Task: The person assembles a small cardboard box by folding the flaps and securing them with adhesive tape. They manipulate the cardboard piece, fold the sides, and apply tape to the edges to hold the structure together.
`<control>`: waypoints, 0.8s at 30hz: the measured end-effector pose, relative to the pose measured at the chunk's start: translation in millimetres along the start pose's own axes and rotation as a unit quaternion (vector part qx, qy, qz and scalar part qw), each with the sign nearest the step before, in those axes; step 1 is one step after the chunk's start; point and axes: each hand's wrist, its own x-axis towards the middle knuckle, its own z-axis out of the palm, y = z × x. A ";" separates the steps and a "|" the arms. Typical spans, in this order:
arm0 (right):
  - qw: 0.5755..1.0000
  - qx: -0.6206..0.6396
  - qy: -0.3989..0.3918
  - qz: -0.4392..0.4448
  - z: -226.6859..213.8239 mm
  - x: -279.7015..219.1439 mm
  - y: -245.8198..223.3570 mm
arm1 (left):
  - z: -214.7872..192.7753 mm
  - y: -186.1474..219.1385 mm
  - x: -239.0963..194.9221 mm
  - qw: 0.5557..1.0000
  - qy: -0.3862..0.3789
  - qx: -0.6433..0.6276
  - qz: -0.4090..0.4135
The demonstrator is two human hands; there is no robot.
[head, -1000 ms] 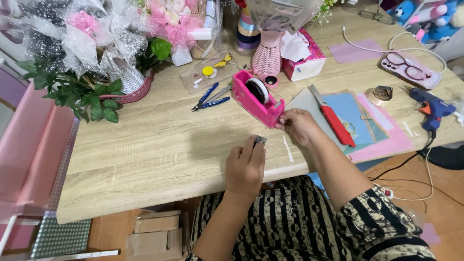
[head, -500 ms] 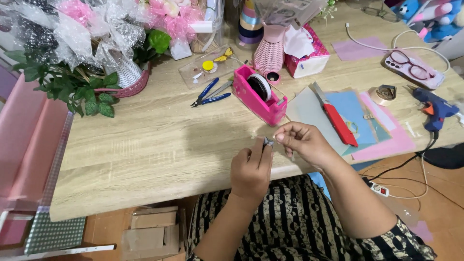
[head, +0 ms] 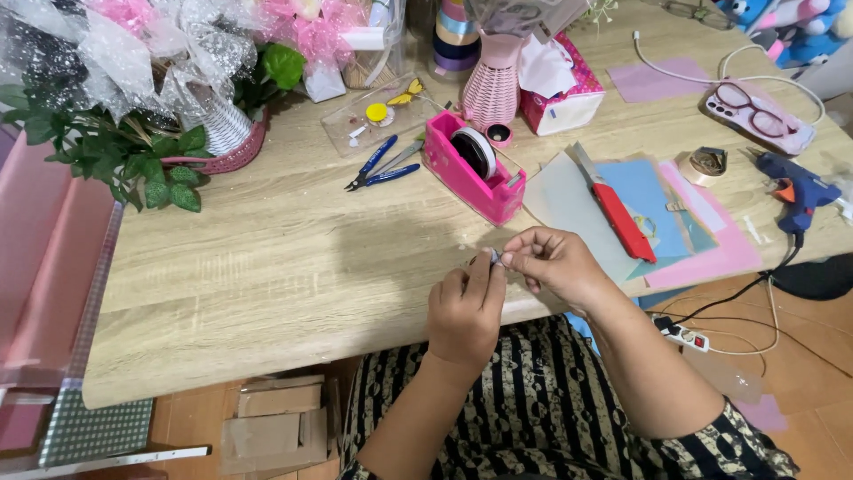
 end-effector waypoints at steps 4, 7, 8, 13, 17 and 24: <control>1.000 0.006 0.003 0.001 1.6 3.4 8.3 | -1.3 -0.7 1.4 1.000 0.000 0.004 0.000; 1.000 0.025 0.007 0.002 3.7 4.7 13.6 | -3.1 -3.4 3.4 1.000 -0.004 0.007 0.005; 0.999 0.033 0.007 0.004 5.7 3.6 12.1 | -2.0 -4.3 2.5 1.000 -0.004 0.009 0.005; 0.998 0.057 -0.007 0.003 4.6 9.4 30.3 | 0.3 -11.0 3.1 1.000 0.003 0.002 0.007; 0.995 0.100 -0.025 -0.014 11.7 15.8 41.9 | 4.5 -16.9 2.7 1.000 0.018 -0.012 0.005; 0.977 0.180 -0.041 -0.106 29.3 29.3 57.9 | 5.7 -26.6 1.2 0.997 0.010 -0.075 0.008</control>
